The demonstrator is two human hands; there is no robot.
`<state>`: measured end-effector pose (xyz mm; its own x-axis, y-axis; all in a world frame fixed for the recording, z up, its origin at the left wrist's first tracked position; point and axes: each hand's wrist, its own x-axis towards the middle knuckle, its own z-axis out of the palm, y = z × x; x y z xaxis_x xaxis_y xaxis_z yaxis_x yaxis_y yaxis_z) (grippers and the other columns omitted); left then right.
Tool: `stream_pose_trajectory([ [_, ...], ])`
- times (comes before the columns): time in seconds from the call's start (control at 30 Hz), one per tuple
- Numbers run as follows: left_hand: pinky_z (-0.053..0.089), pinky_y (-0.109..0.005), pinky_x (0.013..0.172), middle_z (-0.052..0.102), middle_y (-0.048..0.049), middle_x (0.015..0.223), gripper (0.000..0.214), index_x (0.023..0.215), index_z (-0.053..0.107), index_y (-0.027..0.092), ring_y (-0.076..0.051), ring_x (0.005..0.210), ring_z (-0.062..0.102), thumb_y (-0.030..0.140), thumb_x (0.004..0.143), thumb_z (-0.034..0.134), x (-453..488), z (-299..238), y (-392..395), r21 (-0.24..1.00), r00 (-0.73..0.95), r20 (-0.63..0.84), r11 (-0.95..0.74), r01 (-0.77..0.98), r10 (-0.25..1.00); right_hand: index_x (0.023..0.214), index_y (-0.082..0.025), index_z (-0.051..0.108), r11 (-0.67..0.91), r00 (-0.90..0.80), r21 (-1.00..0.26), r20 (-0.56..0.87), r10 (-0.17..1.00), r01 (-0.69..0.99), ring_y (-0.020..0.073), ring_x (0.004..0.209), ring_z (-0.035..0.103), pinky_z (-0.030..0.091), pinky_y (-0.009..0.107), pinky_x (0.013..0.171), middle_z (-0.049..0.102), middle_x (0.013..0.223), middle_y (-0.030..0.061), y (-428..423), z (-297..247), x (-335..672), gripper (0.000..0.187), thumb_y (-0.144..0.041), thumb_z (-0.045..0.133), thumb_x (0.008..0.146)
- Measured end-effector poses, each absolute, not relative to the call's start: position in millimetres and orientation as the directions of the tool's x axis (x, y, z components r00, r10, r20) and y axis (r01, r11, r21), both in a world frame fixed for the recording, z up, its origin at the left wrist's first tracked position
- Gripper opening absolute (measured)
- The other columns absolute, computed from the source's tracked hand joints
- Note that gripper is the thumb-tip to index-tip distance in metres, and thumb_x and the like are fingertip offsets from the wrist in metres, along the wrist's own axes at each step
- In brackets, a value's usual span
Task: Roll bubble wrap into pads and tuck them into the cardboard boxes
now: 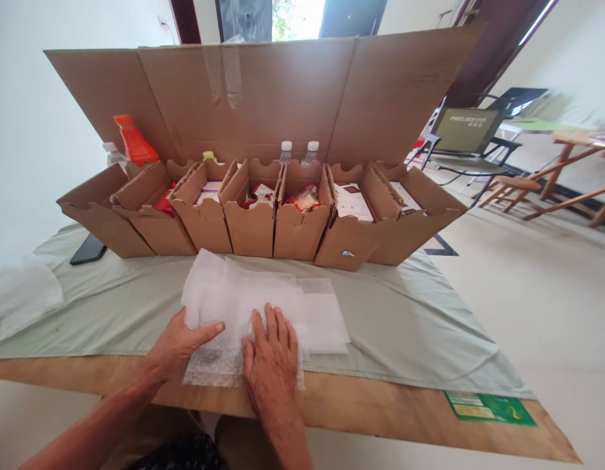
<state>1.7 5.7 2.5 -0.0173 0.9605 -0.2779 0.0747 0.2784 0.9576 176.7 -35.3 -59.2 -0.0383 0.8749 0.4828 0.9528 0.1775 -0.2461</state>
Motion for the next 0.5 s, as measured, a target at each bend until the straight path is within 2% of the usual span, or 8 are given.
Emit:
stream_pose_trajectory([
  [0.2, 0.057, -0.04, 0.074, 0.076, -0.0078, 0.079, 0.038, 0.087, 0.072, 0.013, -0.028, 0.075, 0.072, 0.04, 0.062, 0.079, -4.3, -12.5, 10.2, 0.939, -0.005, -0.345, 0.345, 0.009, 0.939, 0.132, -0.015, 0.061, 0.234, -0.057, -0.245, 0.566, 0.822, 0.941, 0.0334, 0.133, 0.052, 0.04, 0.048, 0.104, 0.061, 0.143, 0.0158, -37.3, -57.4, 179.6, 0.037, -0.024, 0.049, 0.098],
  [0.37, 0.056, -0.033, 0.068, 0.074, -0.0033, 0.075, 0.032, 0.083, 0.072, 0.016, -0.023, 0.07, 0.069, 0.037, 0.06, 0.08, -9.4, -12.6, 3.4, 0.94, -0.036, -0.339, 0.336, -0.064, 0.94, 0.124, -0.016, 0.06, 0.356, -0.023, -0.318, 0.716, 0.697, 0.879, 0.0291, 0.13, 0.055, 0.042, 0.046, 0.104, 0.067, 0.131, 0.0147, -44.9, -47.6, 187.1, 0.027, -0.017, 0.053, 0.098],
  [0.5, 0.057, -0.033, 0.067, 0.076, -0.0035, 0.075, 0.032, 0.081, 0.072, 0.018, -0.023, 0.071, 0.071, 0.037, 0.058, 0.083, -31.1, 1.9, -4.8, 0.94, -0.117, -0.328, 0.313, -0.134, 0.937, 0.12, -0.019, 0.062, 0.404, -0.013, -0.305, 0.784, 0.62, 0.862, 0.0308, 0.125, 0.06, 0.043, 0.049, 0.101, 0.071, 0.123, 0.0139, -48.4, -44.2, 191.8, 0.023, -0.017, 0.056, 0.098],
])
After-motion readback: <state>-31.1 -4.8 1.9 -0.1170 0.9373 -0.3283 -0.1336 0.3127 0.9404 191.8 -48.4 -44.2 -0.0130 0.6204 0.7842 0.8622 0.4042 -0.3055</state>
